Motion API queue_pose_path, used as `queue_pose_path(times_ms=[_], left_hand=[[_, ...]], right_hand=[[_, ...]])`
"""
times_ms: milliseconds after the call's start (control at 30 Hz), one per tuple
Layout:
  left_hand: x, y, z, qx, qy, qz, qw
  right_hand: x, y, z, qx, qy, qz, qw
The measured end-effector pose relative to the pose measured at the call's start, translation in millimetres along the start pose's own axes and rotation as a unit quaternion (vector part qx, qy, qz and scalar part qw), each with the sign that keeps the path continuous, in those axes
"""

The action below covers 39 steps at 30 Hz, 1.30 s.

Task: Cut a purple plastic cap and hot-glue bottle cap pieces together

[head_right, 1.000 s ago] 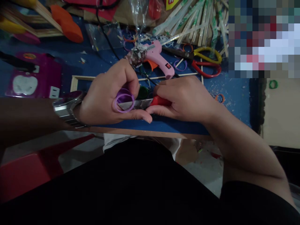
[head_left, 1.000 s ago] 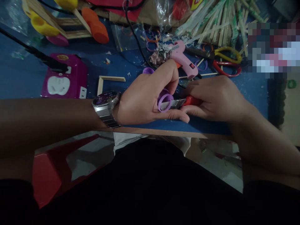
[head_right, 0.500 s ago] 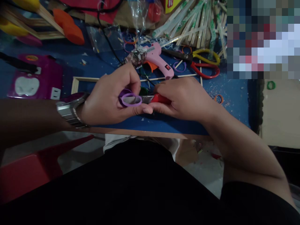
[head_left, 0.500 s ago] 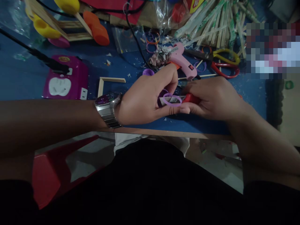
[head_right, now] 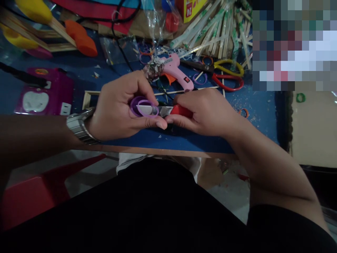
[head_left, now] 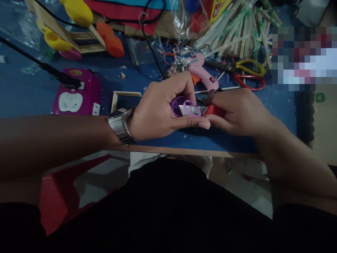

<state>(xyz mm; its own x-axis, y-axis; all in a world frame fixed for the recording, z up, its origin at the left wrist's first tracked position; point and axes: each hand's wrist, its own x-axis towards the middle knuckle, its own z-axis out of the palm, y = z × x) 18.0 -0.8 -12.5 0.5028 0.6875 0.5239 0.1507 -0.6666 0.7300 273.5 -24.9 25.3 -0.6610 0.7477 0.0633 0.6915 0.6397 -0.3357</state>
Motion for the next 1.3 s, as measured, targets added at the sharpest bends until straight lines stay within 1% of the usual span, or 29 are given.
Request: queue_pose_path(times_ms=[67, 100, 200, 233, 267, 300, 333, 400, 433, 467, 500, 533, 567, 600, 633, 700, 767, 800, 833, 867, 900, 933, 967, 1033, 1067, 1167, 1300], left_hand=[[-0.1, 0.3, -1.1, 0.017, -0.021, -0.004, 1.0], [-0.2, -0.4, -0.6, 0.015, -0.027, 0.009, 0.999], [-0.7, -4.7, 3.7, -0.003, 0.006, 0.058, 0.998], [-1.0, -6.2, 5.1, 0.013, 0.005, 0.028, 1.0], [-1.2, -7.5, 6.2, 0.029, 0.004, 0.015, 0.999], [-1.3, -8.3, 6.8, 0.034, 0.001, 0.019, 0.999], [-1.4, -8.7, 6.8, 0.031, -0.008, 0.036, 0.999], [-1.2, -7.8, 5.5, 0.032, -0.037, 0.041, 0.998], [-0.9, -6.6, 4.5, 0.02, -0.045, 0.058, 0.997], [-0.7, -5.0, 3.6, 0.013, -0.052, 0.054, 0.997], [-0.6, -3.2, 2.8, 0.011, -0.058, 0.036, 0.998], [-0.5, -1.4, 2.2, 0.009, -0.049, 0.031, 0.998], [-0.4, 0.0, 1.9, -0.004, -0.029, 0.049, 0.998], [-0.5, 0.7, 1.8, 0.002, -0.031, 0.041, 0.999], [-0.6, 0.7, 2.0, 0.004, -0.024, 0.05, 0.998], [-0.9, -2.2, 3.1, 0.031, -0.034, 0.026, 0.999], [-1.1, -7.6, 4.6, 0.016, -0.038, 0.046, 0.998], [-1.2, -10.1, 5.3, 0.014, -0.041, 0.043, 0.998], [-1.2, -11.9, 5.8, -0.002, -0.035, 0.062, 0.997], [-1.1, -12.6, 5.9, -0.015, -0.017, 0.07, 0.997], [-0.9, -12.1, 5.5, -0.01, -0.016, 0.051, 0.999], [-0.7, -10.3, 4.7, 0.004, -0.026, 0.024, 0.999], [-0.4, -7.8, 3.5, 0.01, -0.037, 0.018, 0.999], [0.3, -1.9, 0.7, -0.005, -0.061, 0.029, 0.998], [0.6, 0.6, -0.5, -0.002, -0.068, 0.023, 0.997], [1.2, 3.6, -2.0, -0.004, -0.071, 0.033, 0.997], [2.1, -0.8, 0.6, -0.013, -0.053, 0.049, 0.997]], right_hand=[[0.1, -0.2, -0.4, 0.002, -0.001, 0.006, 1.0], [0.2, 0.0, -0.2, 0.001, 0.0, 0.009, 1.0], [0.6, 1.1, 1.7, -0.004, 0.003, 0.013, 1.0], [0.6, 1.5, 2.5, -0.006, -0.001, 0.014, 1.0], [0.6, 1.8, 3.3, -0.007, -0.006, 0.012, 1.0], [0.4, 2.1, 3.9, -0.008, -0.014, 0.011, 1.0], [0.3, 2.2, 4.3, -0.008, -0.026, 0.01, 1.0], [-0.1, 1.9, 4.5, -0.007, -0.04, 0.004, 0.999], [-0.2, 1.5, 4.4, -0.006, -0.044, 0.001, 0.999], [-0.1, 1.0, 4.2, -0.006, -0.046, 0.0, 0.999], [0.0, 0.3, 4.0, -0.006, -0.046, 0.0, 0.999], [0.3, -0.4, 3.8, -0.006, -0.046, 0.001, 0.999], [0.5, -1.2, 3.8, -0.006, -0.045, 0.003, 0.999], [0.8, -1.9, 3.8, -0.006, -0.044, 0.004, 0.999], [1.0, -2.5, 3.9, -0.007, -0.043, 0.006, 0.999], [1.3, -3.2, 4.4, -0.011, -0.04, 0.009, 0.999], [1.3, -3.2, 5.1, -0.018, -0.038, 0.013, 0.999], [1.3, -3.1, 5.4, -0.021, -0.037, 0.014, 0.999], [1.3, -2.9, 5.6, -0.024, -0.038, 0.016, 0.999], [1.4, -2.7, 5.8, -0.025, -0.039, 0.015, 0.999], [1.5, -2.4, 5.9, -0.025, -0.041, 0.014, 0.999], [1.5, -2.3, 5.9, -0.025, -0.043, 0.012, 0.999], [1.6, -2.2, 5.9, -0.023, -0.045, 0.009, 0.999], [1.8, -2.2, 5.5, -0.019, -0.047, 0.004, 0.999], [1.9, -2.4, 5.2, -0.015, -0.048, 0.001, 0.999], [2.2, -3.0, 4.3, -0.006, -0.052, -0.008, 0.999], [2.5, -1.9, 3.5, 0.0, -0.052, -0.011, 0.999]])
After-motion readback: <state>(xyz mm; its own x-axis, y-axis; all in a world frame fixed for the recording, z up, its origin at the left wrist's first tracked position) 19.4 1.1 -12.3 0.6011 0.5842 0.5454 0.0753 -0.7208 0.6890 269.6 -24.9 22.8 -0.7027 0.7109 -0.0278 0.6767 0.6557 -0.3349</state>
